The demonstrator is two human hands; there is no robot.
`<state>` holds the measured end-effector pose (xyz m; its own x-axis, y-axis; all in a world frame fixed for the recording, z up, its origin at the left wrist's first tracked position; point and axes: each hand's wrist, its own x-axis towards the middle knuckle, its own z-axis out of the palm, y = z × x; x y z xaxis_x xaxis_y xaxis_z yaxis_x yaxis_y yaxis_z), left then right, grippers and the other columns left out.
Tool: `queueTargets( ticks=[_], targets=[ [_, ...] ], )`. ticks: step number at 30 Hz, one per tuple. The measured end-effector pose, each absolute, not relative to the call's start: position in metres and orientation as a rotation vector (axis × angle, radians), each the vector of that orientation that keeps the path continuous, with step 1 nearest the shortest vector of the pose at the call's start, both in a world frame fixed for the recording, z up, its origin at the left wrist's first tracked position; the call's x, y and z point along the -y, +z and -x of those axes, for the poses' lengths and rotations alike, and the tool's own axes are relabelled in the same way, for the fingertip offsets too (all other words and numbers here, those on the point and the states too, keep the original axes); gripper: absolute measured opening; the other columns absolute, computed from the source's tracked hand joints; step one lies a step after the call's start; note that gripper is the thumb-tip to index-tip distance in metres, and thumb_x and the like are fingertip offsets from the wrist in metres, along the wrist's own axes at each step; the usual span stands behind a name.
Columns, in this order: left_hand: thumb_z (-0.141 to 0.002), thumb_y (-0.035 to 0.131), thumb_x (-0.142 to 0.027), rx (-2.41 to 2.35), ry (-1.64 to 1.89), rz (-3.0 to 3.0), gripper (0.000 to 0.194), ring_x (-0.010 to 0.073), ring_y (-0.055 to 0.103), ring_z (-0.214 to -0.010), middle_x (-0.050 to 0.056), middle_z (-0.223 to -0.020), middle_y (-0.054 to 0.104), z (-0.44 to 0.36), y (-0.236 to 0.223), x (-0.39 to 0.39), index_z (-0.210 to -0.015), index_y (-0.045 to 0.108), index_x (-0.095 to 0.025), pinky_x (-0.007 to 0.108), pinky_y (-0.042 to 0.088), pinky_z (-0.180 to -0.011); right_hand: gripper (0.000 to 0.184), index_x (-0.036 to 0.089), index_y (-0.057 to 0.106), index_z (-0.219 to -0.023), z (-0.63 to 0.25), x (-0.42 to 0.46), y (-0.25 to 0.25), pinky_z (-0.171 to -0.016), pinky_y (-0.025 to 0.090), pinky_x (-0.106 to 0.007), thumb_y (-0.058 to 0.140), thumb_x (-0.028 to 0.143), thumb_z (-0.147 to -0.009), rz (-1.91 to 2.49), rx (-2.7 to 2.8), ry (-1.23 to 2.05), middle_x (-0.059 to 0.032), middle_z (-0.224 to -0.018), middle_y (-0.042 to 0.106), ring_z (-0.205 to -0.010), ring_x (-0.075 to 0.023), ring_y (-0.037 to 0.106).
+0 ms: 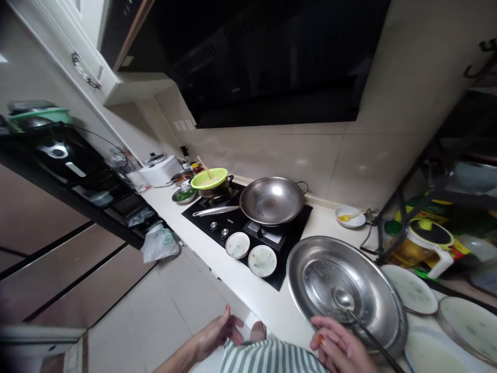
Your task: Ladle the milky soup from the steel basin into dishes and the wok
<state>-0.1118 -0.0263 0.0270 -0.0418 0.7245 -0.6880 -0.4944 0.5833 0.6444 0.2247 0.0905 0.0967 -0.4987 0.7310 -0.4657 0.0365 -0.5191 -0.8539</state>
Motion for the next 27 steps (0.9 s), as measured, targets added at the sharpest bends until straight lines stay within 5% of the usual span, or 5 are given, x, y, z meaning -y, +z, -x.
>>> queueTargets(
  ticks=[5,10,13,17,27],
  targets=[
    [-0.083,0.05,-0.058,-1.243,1.281,-0.119,0.056,0.0209,0.069,-0.07,0.015,-0.081,0.071,0.173,0.044,-0.032,-0.116,0.051,-0.012,0.03,0.053,-0.066,0.053,0.02,0.059,-0.109,-0.141,-0.096,0.083,-0.05,0.043,-0.023,0.075,0.042,-0.065,1.191,0.963,2.009,-0.0052,-0.073,0.068,-0.063,-0.0166,0.063],
    [-0.088,0.05,-0.046,-1.141,1.336,-0.032,0.063,0.0221,0.071,-0.071,0.016,-0.086,0.07,0.201,0.051,-0.091,-0.138,0.026,-0.017,0.036,0.055,-0.075,0.089,0.023,0.028,-0.141,-0.079,-0.104,0.08,-0.084,0.05,-0.034,0.077,0.028,-0.067,1.188,0.759,2.036,-0.0053,-0.09,0.071,-0.088,-0.0199,0.069],
    [-0.086,0.052,-0.047,-1.056,1.274,-0.05,0.067,0.0235,0.071,-0.072,0.019,-0.094,0.069,0.208,0.049,-0.111,-0.139,0.025,-0.016,0.039,0.056,-0.076,0.092,0.023,0.026,-0.141,-0.056,-0.107,0.073,-0.094,0.047,-0.037,0.079,0.026,-0.066,1.142,0.638,2.021,-0.0045,-0.088,0.072,-0.092,-0.0221,0.069],
    [-0.085,0.055,-0.045,-0.934,1.17,-0.005,0.068,0.0284,0.071,-0.083,0.025,-0.103,0.066,0.213,0.038,-0.126,-0.135,0.031,-0.006,0.041,0.056,-0.078,0.07,0.021,0.045,-0.128,-0.041,-0.112,0.064,-0.097,0.046,-0.036,0.078,0.028,-0.067,1.073,0.539,2.003,-0.0065,-0.092,0.073,-0.098,-0.0239,0.067],
    [-0.084,0.062,-0.031,-0.737,1.157,0.087,0.063,0.0364,0.058,-0.113,0.021,-0.125,0.059,0.221,0.026,-0.142,-0.136,0.033,-0.014,0.053,0.052,-0.089,0.024,0.018,0.064,-0.089,-0.028,-0.125,0.053,-0.102,0.043,-0.039,0.074,0.024,-0.069,0.949,0.369,2.025,-0.0077,-0.105,0.071,-0.106,-0.0234,0.064]
  ],
)
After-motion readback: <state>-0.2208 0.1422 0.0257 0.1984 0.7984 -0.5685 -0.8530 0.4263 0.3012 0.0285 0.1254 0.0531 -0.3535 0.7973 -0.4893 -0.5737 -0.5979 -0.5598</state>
